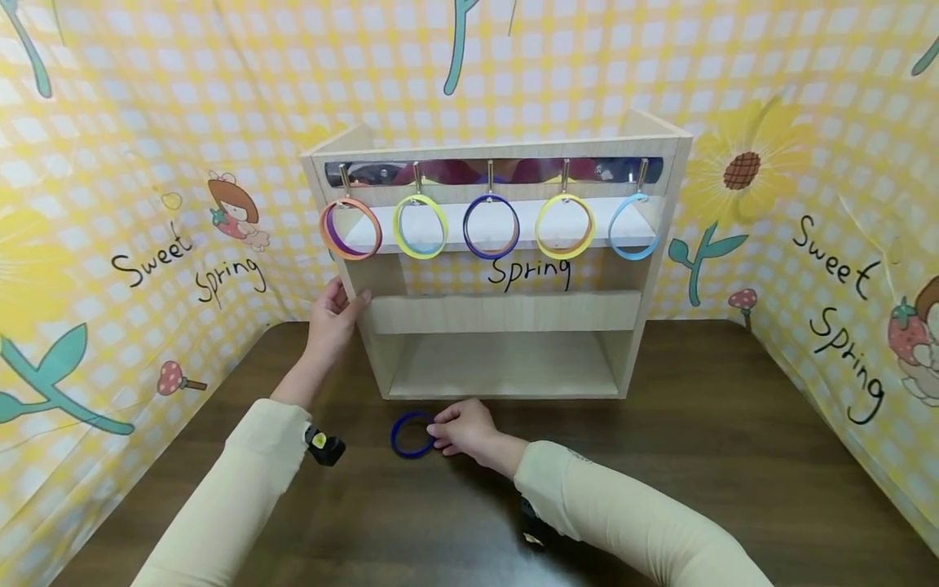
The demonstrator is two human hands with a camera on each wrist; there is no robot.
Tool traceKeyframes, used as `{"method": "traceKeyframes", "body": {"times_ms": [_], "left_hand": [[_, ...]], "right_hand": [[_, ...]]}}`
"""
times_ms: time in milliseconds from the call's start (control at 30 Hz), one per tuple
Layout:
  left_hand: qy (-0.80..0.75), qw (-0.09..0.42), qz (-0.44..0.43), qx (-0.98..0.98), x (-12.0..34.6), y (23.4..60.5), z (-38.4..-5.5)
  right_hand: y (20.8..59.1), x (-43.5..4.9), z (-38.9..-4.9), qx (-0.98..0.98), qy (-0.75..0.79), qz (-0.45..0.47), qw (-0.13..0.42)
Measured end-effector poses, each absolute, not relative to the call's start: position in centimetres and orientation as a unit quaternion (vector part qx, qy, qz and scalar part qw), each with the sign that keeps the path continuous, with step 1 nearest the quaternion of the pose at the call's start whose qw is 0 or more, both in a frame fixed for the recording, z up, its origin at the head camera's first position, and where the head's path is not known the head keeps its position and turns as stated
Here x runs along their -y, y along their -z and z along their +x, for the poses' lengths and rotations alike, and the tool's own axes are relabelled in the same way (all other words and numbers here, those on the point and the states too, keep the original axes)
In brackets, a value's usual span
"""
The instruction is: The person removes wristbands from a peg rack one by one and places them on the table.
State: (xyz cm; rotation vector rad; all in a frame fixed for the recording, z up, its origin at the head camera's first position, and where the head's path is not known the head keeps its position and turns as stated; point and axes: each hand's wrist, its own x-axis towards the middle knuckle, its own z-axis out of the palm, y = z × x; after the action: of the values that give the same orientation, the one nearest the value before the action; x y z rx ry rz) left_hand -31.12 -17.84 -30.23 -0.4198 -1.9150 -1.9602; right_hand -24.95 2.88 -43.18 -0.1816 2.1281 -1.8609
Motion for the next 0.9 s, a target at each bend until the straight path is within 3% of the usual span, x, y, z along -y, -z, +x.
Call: {"method": "traceKeyframes", "body": {"times_ms": [900], "left_hand": [[0.691,0.197,-0.153,0.678,18.5,32.2,-33.2]], "right_hand": [[43.2,-2.7,-24.6,-0.748,0.647,-0.061,0.132]]}}
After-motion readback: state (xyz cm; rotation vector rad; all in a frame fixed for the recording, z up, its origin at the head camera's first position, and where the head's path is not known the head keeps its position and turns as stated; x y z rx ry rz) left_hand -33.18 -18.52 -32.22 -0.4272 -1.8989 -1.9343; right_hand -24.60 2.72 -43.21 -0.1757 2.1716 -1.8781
